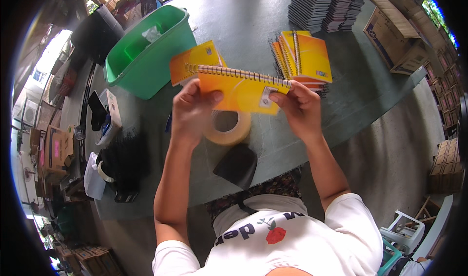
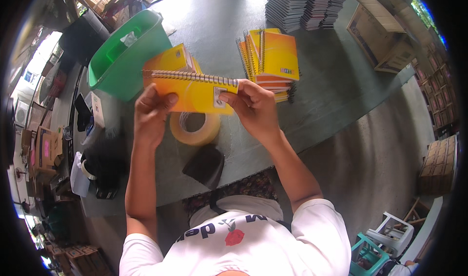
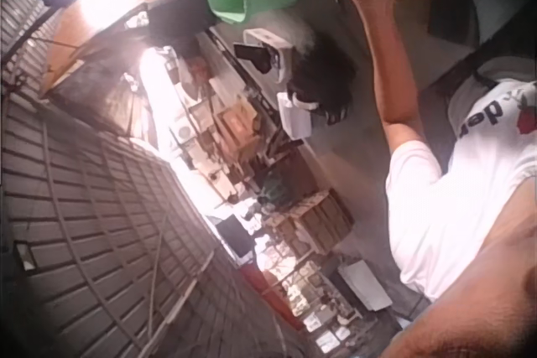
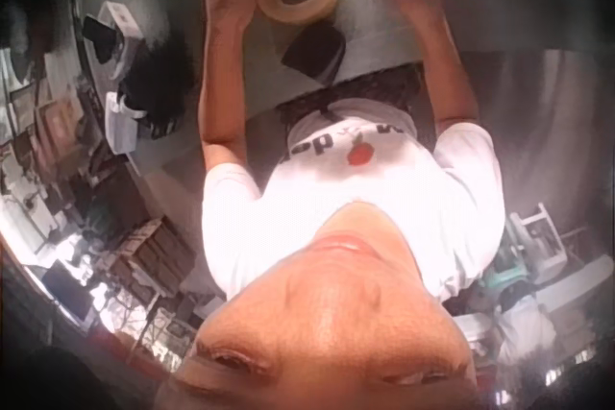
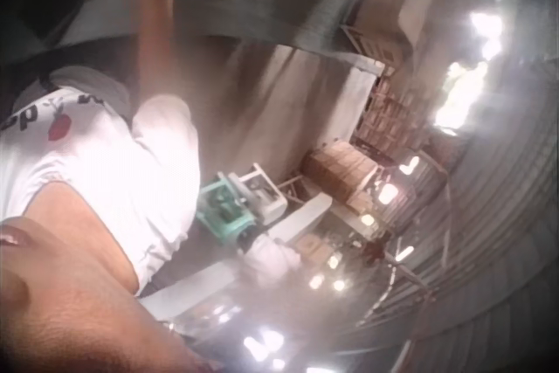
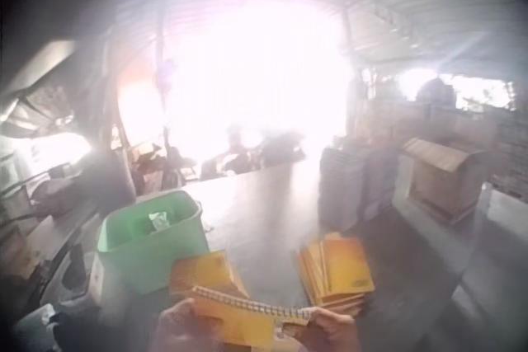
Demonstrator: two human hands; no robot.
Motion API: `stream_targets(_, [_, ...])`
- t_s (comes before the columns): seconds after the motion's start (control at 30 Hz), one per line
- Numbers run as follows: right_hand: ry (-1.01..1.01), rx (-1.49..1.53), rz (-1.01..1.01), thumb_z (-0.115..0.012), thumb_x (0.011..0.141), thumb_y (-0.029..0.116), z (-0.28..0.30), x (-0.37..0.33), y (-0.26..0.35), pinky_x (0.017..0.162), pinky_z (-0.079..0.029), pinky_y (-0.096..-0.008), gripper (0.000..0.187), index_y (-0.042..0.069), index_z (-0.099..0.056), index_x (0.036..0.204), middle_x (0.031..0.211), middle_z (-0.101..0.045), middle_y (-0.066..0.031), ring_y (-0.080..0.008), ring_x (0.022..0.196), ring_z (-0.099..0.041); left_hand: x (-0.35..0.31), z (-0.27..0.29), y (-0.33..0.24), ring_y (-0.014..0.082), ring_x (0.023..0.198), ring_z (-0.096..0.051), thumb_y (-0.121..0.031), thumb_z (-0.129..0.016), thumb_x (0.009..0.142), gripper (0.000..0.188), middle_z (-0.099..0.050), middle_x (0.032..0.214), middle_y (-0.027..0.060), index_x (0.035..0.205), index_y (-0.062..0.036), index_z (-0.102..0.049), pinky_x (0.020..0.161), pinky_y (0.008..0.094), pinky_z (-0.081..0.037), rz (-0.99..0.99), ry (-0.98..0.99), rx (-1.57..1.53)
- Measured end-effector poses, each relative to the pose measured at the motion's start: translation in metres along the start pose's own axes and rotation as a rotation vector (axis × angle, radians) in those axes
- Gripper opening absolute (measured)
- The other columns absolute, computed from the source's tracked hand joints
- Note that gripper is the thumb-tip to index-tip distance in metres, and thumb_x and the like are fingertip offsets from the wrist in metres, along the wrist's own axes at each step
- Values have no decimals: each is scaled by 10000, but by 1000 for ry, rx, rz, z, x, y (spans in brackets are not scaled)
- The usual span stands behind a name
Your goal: The person binds spiral notebooks by hand by inserting a plastic coil into the pre-punched holes of each notebook, then uses a small black tool to trim or secure the ends of the coil.
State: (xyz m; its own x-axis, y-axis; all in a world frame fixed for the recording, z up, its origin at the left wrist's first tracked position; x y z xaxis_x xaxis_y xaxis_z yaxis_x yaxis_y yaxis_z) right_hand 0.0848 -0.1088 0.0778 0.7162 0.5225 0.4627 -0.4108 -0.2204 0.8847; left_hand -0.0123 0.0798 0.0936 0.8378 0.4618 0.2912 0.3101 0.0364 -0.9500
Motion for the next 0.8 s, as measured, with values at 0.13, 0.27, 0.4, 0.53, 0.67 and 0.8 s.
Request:
stream_targets(0.13, [-204,-920,114,-670,832,373,77,19,22,985,-432,-384,594,-13,-525,1259,1280,-538,-203,-334,1201,-502,17,9,24,139,860,-658,-60,-621,886,238,-651,992,98,1089,56,-576,657,279,-582,179,-101,-42])
stream_targets(0.27, [-41,-960,70,-527,914,462,105,37,-41,1094,-317,-387,647,-17,-458,1344,1401,-436,-217,-363,1365,-322,60,-36,-30,199,945,-644,-102,-543,941,228,-655,1064,88,1135,1,-605,755,316,-554,-360,-150,377])
stream_targets(0.4, [-29,-305,-82,-467,969,334,119,57,-49,1072,-337,-394,505,-19,-477,1328,1341,-502,-205,-313,1305,-418,60,-139,-40,295,1067,-598,-68,-527,912,245,-630,1143,140,1128,-10,-627,892,375,-490,-962,43,906])
stream_targets(0.53, [-241,228,-292,-475,950,267,164,60,-100,1048,-351,-345,485,-16,-457,1344,1287,-542,-163,-231,1222,-487,41,-205,37,312,1209,-501,-177,-561,894,301,-599,1194,176,1145,-20,-619,1029,455,-373,-732,273,1088])
stream_targets(0.67, [-229,167,-415,-526,925,294,149,64,-98,1031,-352,-305,567,-17,-402,1383,1299,-529,-142,-214,1195,-500,67,-175,23,331,1203,-496,-406,-492,934,479,-547,1257,206,1202,-16,-566,1048,442,-354,-563,49,813])
stream_targets(0.8, [-219,380,-549,-515,927,292,135,74,-96,1007,-382,-286,643,-5,-289,1450,1366,-474,-154,-232,1190,-520,112,-143,124,309,1239,-446,-592,-353,942,685,-467,1342,188,1324,-27,-416,1062,422,-325,145,43,-113])
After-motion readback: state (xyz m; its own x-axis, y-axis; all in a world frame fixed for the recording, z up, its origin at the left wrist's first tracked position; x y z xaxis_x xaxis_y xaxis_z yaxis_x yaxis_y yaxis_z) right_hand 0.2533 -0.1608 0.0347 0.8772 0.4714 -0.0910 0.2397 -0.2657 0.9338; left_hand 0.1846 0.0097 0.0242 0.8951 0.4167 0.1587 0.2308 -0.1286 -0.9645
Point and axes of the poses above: each hand's wrist, its own x-axis towards the middle knuckle, its own z-axis out of the back of the hand, y = z × x, the point moved 9 cm from there along x, towards the middle knuckle
